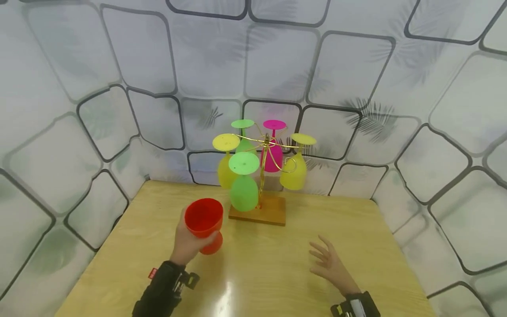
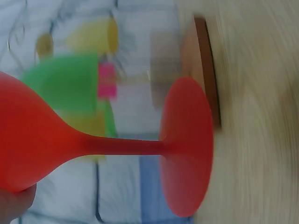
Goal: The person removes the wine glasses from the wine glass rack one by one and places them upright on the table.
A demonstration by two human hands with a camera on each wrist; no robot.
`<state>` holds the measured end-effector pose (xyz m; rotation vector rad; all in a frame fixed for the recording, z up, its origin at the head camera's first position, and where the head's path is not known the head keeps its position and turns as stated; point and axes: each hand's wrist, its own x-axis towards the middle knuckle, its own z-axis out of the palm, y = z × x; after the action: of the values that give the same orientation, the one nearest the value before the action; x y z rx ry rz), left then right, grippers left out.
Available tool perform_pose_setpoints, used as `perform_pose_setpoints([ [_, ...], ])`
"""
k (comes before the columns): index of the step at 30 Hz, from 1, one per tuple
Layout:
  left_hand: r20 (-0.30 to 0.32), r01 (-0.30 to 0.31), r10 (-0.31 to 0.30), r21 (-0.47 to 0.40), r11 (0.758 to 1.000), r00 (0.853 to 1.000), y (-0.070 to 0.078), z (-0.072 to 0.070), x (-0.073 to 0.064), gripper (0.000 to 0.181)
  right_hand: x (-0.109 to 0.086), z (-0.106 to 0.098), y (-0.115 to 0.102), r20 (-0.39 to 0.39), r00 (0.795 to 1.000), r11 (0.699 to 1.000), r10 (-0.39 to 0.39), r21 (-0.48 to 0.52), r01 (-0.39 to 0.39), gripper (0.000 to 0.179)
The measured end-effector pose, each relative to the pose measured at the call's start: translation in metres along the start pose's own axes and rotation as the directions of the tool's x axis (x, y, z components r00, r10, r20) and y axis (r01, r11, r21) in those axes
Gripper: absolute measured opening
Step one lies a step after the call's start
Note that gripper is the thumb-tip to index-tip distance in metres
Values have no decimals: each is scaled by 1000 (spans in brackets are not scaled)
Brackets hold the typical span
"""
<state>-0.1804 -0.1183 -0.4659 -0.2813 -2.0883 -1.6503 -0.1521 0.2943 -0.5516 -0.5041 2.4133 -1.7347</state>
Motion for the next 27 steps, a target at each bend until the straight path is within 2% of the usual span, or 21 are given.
perform_pose_setpoints([
  [2, -71, 29, -25, 56, 998, 997, -18, -16, 13, 80, -2, -6, 1, -42, 999, 999, -2, -32, 0, 86],
  [5, -182, 92, -70, 112, 989, 981, -49, -34, 35, 80, -4, -12, 1, -80, 996, 999, 24, -42, -27, 80],
  [7, -252, 149, -113, 126, 981, 961, -69, -42, 50, 81, -6, -15, 0, -81, 996, 999, 20, -40, -24, 75],
  [10, -330, 237, -192, 102, 966, 924, -97, -51, 68, 83, -11, -18, 0, -81, 993, 996, 84, -10, -85, 68],
  [14, -402, 326, -272, 70, 943, 874, -122, -58, 90, 84, -17, -21, 2, -88, 988, 992, 125, 44, -122, 61],
  [17, -444, 353, -291, 63, 934, 848, -134, -56, 100, 83, -21, -23, 5, -100, 990, 993, 96, 77, -88, 58],
  [21, -449, 366, -305, 54, 929, 840, -142, -51, 106, 83, -24, -23, 6, -128, 989, 994, 78, 86, -67, 55],
  [25, -416, 376, -322, 51, 925, 850, -146, -51, 112, 84, -19, -19, 6, -142, 988, 997, 63, 46, -57, 54],
  [27, -383, 368, -321, 55, 928, 866, -148, -53, 117, 86, -13, -16, 5, -143, 986, 996, 82, 32, -78, 55],
])
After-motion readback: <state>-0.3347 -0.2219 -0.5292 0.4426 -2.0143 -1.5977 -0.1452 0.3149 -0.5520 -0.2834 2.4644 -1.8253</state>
